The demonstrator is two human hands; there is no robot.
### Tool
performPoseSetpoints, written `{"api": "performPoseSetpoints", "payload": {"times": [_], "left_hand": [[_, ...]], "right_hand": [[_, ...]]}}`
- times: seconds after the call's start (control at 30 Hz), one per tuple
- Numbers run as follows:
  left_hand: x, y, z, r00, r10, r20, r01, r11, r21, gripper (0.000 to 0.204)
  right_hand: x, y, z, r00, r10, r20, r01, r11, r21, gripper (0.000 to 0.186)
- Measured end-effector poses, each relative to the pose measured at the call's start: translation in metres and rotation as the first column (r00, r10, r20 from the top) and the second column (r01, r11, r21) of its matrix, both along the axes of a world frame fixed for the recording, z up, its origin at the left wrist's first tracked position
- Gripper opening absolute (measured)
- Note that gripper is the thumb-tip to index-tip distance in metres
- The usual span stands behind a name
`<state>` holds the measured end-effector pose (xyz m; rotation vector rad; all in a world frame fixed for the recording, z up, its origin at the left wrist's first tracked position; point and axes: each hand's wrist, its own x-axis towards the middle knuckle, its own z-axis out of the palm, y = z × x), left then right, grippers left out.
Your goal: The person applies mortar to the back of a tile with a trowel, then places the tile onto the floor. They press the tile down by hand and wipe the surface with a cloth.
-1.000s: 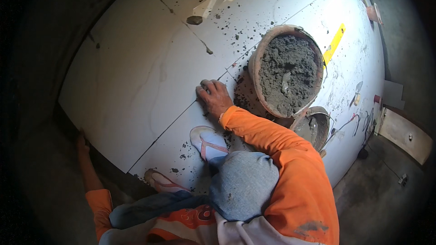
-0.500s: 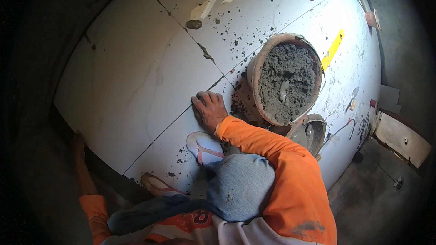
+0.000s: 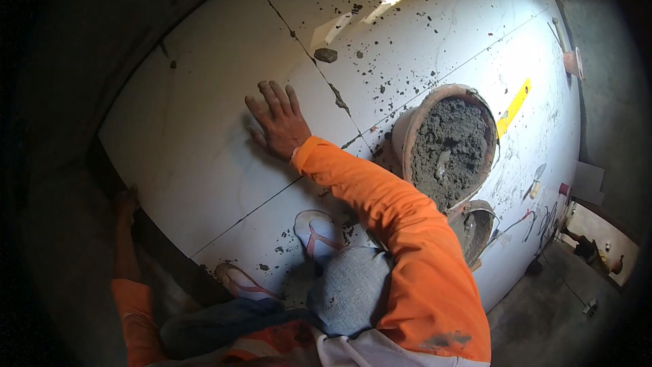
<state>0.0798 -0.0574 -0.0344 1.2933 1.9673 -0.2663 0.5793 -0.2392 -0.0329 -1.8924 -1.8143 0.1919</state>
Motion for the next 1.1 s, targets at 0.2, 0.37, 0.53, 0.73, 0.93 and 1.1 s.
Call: {"api": "performPoseSetpoints", "payload": {"times": [0.2,0.37,0.53,0.73,0.93,1.1], "left_hand": [[-0.014,-0.019,-0.026,0.978,0.045,0.204,-0.072,0.989,0.129,0.048],[-0.012,-0.011,-0.013,0.989,0.075,0.13,-0.09,0.989,0.115,0.053],[0.003,-0.039,-0.011,0.962,0.038,0.27,-0.073,0.99,0.12,0.056],[-0.062,-0.062,-0.024,0.992,0.114,0.061,-0.123,0.979,0.16,0.066],[-0.063,-0.036,-0.028,0.983,0.012,0.185,-0.048,0.98,0.193,0.07],[-0.08,-0.04,-0.03,0.996,0.08,0.039,-0.088,0.948,0.307,0.068]], "right_hand": [[0.023,-0.019,-0.019,0.988,-0.101,0.118,0.131,0.949,-0.286,0.079],[0.0,0.016,0.022,0.999,-0.033,-0.004,0.032,0.996,-0.081,0.078],[0.015,-0.04,-0.04,0.996,-0.087,0.007,0.087,0.978,-0.188,0.077],[-0.028,-0.02,-0.028,0.991,-0.137,-0.001,0.137,0.99,-0.023,0.077],[-0.061,0.011,-0.019,0.981,-0.19,0.028,0.184,0.973,0.139,0.073],[-0.086,0.036,-0.004,0.977,-0.203,0.066,0.182,0.953,0.241,0.071]]}}
